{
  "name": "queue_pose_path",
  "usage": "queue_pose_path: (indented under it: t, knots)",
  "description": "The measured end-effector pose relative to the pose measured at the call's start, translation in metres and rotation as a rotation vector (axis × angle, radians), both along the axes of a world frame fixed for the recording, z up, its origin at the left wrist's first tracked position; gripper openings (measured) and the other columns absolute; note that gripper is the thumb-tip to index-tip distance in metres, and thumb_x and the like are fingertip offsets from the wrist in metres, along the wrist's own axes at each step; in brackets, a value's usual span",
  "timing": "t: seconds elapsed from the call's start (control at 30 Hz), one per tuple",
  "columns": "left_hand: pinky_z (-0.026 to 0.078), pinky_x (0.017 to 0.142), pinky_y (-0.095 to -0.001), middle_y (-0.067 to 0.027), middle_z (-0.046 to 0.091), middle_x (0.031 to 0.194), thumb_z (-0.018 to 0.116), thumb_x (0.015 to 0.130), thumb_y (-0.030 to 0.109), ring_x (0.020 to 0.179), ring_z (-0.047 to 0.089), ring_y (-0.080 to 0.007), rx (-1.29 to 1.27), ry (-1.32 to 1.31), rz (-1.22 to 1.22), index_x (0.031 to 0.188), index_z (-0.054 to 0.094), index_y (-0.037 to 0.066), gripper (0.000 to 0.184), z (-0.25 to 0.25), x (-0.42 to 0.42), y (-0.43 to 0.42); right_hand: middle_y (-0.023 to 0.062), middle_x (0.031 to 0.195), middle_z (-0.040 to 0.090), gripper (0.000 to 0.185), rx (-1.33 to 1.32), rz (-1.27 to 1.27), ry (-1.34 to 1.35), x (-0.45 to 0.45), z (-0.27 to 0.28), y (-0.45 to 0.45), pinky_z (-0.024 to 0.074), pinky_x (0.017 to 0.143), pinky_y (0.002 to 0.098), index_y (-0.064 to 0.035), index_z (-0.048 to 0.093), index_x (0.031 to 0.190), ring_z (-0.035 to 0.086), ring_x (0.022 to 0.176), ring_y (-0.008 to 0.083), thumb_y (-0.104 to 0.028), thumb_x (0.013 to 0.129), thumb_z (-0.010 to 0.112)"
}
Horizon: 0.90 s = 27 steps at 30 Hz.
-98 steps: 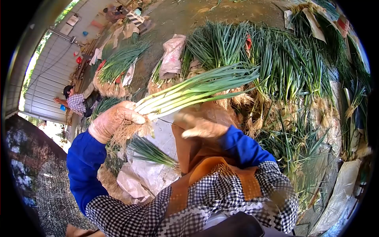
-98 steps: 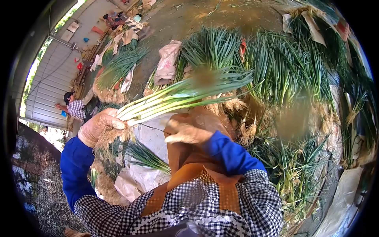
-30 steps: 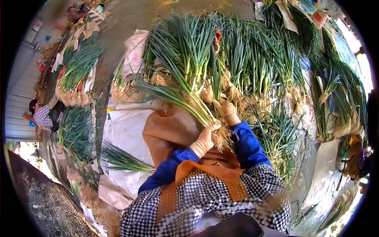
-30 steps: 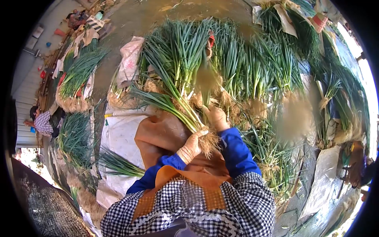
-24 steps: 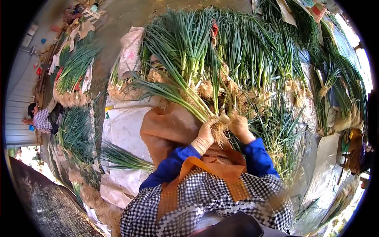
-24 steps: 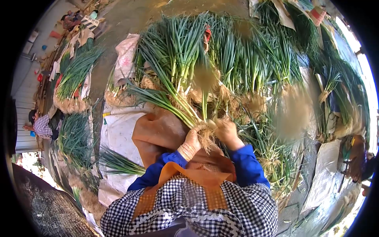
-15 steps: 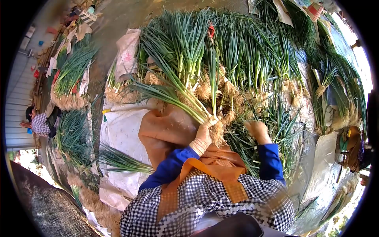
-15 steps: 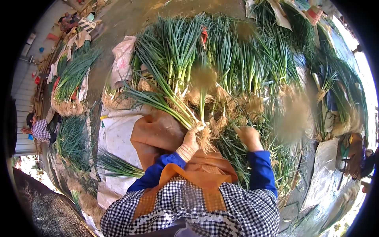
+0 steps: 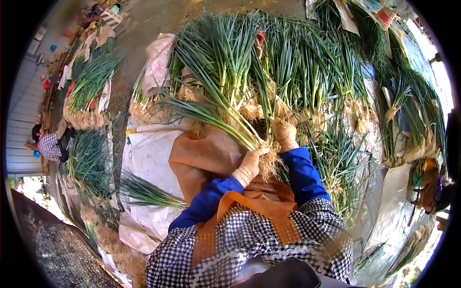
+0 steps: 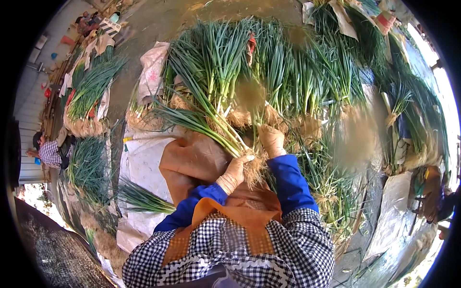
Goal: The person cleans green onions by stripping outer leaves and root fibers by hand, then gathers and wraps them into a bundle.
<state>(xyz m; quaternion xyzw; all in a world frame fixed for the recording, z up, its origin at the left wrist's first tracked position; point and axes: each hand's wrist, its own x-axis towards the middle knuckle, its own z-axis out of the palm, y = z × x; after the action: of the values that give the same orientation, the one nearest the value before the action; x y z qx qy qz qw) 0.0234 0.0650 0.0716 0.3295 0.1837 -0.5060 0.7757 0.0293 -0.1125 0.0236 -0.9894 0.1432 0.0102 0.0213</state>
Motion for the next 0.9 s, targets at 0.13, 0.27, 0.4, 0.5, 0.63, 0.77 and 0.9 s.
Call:
queue_pose_path:
  t: [0.13,0.27,0.4,0.5,0.63,0.77,0.9]
  knots:
    - [0.052,0.072,-0.0324,-0.0101,0.062,0.091,0.052,0.081,0.002,0.081,0.061,-0.0205,-0.007,-0.018,0.108,0.103,0.056,0.0,0.022,-0.017,-0.001,-0.007,0.0027,0.045,0.041,0.015,0.12,0.191,-0.423,-0.047,0.051,0.016,0.0393,0.037,0.0256,-0.0161,0.058,0.07,0.05,0.04,0.0138,-0.016,0.085,0.054]
    - [0.051,0.075,-0.0305,-0.0108,0.061,0.097,0.052,0.081,0.001,0.085,0.061,-0.0202,0.04,-0.054,0.114,0.106,0.056,-0.002,0.026,-0.02,-0.002,-0.011,0.0021,0.047,0.047,0.008,0.774,-0.217,-0.218,-0.088,0.088,0.001,0.0384,0.038,0.0252,-0.0125,0.059,0.075,0.049,0.041,0.0123,-0.016,0.082,0.06]
    - [0.05,0.074,-0.0273,-0.0067,0.061,0.096,0.057,0.076,-0.003,0.087,0.059,-0.0168,0.095,-0.189,0.149,0.106,0.058,-0.002,0.029,-0.022,-0.008,-0.015,0.0102,0.073,0.062,0.03,0.629,-0.231,-0.319,-0.024,0.043,-0.016,0.0481,0.061,0.0359,-0.0121,0.059,0.091,0.061,0.068,0.0228,-0.041,0.082,0.059]
    - [0.047,0.073,-0.0259,-0.0037,0.061,0.096,0.058,0.075,-0.004,0.084,0.057,-0.0146,0.19,-0.224,0.1,0.105,0.059,0.0,0.03,-0.015,-0.006,-0.011,0.0138,0.086,0.064,0.044,0.941,-0.236,-0.178,0.033,0.037,-0.019,0.0466,0.067,0.0319,-0.0048,0.06,0.107,0.06,0.078,0.0183,-0.042,0.083,0.057]
    - [0.048,0.073,-0.0263,-0.0048,0.061,0.096,0.057,0.075,-0.005,0.082,0.058,-0.016,0.155,-0.225,0.181,0.105,0.059,0.0,0.03,-0.026,-0.008,-0.013,0.0052,0.063,0.058,0.033,0.06,0.065,-0.308,0.045,0.038,-0.004,0.0463,0.05,0.0321,-0.0097,0.056,0.07,0.056,0.054,0.0214,-0.039,0.084,0.054]
    - [0.05,0.073,-0.029,-0.006,0.06,0.094,0.055,0.076,-0.004,0.081,0.059,-0.0185,0.163,-0.142,0.189,0.103,0.058,-0.001,0.027,-0.03,-0.006,-0.015,-0.0015,0.051,0.042,0.022,0.112,0.232,-0.355,0.003,0.044,0.012,0.0316,0.032,0.0249,-0.0121,0.049,0.065,0.037,0.038,0.0102,-0.017,0.085,0.056]
    - [0.051,0.073,-0.0309,-0.0067,0.061,0.089,0.055,0.079,0.0,0.081,0.06,-0.0207,0.114,-0.077,0.241,0.097,0.059,-0.001,0.019,-0.019,-0.003,-0.015,0.0014,0.065,0.047,0.015,0.28,0.61,-0.381,-0.094,0.099,0.024,0.0377,0.042,0.0278,-0.0105,0.058,0.095,0.048,0.049,0.0159,-0.014,0.082,0.051]
